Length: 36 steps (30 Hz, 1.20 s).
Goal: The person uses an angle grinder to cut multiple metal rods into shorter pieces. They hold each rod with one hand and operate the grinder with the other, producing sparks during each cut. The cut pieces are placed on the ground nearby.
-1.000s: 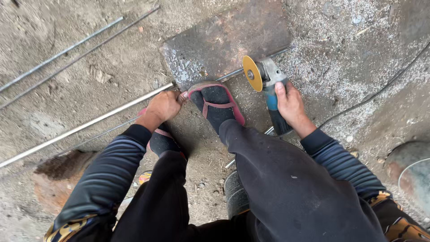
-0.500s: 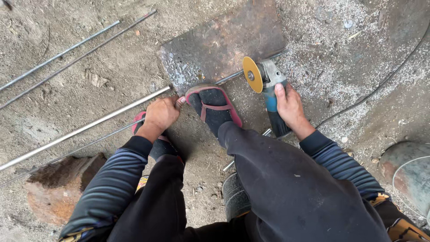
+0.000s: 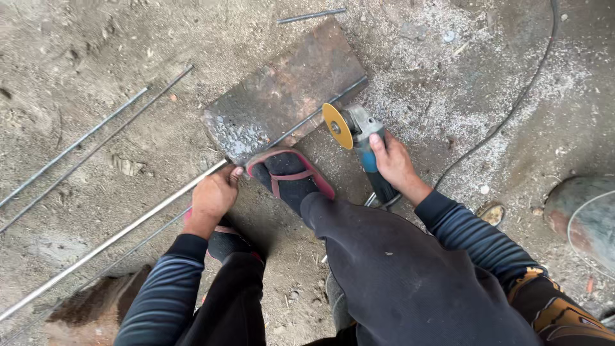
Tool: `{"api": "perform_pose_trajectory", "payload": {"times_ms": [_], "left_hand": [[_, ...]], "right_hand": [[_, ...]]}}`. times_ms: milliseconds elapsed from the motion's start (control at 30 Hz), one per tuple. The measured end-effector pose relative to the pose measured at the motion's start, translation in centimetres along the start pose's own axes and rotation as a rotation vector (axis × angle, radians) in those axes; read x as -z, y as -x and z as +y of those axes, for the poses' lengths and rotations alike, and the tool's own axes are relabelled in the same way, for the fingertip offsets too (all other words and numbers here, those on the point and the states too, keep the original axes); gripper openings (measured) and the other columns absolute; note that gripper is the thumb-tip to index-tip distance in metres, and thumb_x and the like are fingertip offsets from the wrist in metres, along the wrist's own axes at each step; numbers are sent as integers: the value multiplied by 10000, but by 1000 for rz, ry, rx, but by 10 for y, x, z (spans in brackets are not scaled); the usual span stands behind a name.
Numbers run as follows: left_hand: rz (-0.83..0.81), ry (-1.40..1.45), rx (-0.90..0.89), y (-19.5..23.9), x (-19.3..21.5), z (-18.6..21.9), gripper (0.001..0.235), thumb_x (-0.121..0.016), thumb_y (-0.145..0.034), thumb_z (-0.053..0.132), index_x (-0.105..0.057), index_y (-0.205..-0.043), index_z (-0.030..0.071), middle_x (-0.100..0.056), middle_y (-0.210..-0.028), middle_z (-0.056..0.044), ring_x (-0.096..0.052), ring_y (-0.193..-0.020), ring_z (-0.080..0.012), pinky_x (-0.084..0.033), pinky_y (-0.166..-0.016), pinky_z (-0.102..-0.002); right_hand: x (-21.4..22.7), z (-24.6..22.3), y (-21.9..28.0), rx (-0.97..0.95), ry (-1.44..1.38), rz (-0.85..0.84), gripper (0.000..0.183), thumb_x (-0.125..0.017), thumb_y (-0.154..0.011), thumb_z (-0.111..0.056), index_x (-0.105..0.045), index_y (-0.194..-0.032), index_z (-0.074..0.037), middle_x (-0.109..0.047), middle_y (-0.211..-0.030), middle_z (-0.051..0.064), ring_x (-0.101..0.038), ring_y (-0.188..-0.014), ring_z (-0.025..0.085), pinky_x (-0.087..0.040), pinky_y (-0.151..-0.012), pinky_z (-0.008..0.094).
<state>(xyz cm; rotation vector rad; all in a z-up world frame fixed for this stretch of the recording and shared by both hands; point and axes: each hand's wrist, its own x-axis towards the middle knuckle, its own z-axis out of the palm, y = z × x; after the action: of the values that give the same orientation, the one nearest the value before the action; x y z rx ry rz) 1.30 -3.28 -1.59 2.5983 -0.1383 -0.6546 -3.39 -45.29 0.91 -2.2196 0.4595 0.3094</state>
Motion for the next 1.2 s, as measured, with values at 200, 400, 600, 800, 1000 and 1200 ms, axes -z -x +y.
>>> {"api": "perform_pose_trajectory", "payload": {"times_ms": [200, 400, 600, 800, 1000, 1200], "left_hand": [[-32, -49, 13, 0, -10, -6, 422, -461, -1047, 486, -740, -1174, 195, -741, -899, -214, -694, -883, -453, -544, -792, -559], [-161, -121, 72, 3, -7, 0, 454, -393, -1079, 496, -704, -1229, 202, -733, -862, -226, -708, -866, -441, -552, -787, -556], [-185, -96, 90, 1, 3, 8, 453, -401, -1068, 503, -713, -1182, 195, -738, -877, -212, -709, -891, -429, -552, -801, -553], [-178, -59, 89, 2, 8, 11, 442, -416, -1063, 497, -725, -1150, 192, -741, -872, -195, -706, -896, -420, -547, -813, -545], [-176, -57, 71, 2, 10, 11, 438, -422, -1071, 484, -739, -1132, 189, -744, -879, -187, -714, -900, -406, -552, -834, -531], [-218, -69, 89, 2, 13, 13, 430, -416, -1066, 480, -720, -1185, 199, -743, -875, -194, -718, -887, -406, -560, -819, -529]], "right_hand": [[-5, 13, -5, -15, 88, -35, 667, -435, -1046, -572, -615, -1219, 46, -714, -941, 247, -721, -893, 409, -539, -802, 496], [-13, 11, -7, -43, 196, -64, 663, -421, -1078, -581, -626, -1176, 42, -698, -909, 259, -712, -888, 422, -531, -808, 511], [-16, -5, -7, 33, 151, -73, 651, -409, -1072, -579, -612, -1263, 10, -708, -969, 253, -703, -928, 416, -528, -830, 511], [-17, -6, -13, -26, 213, -83, 635, -407, -1068, -581, -635, -1191, -1, -703, -889, 238, -707, -878, 407, -523, -802, 514], [-17, -11, -12, -13, 186, -85, 654, -400, -1060, -594, -622, -1224, -1, -711, -876, 205, -722, -850, 367, -544, -771, 503], [-17, -15, -17, 21, 151, -70, 680, -408, -1061, -606, -620, -1218, 21, -719, -951, 219, -720, -887, 355, -549, -794, 495]]}}
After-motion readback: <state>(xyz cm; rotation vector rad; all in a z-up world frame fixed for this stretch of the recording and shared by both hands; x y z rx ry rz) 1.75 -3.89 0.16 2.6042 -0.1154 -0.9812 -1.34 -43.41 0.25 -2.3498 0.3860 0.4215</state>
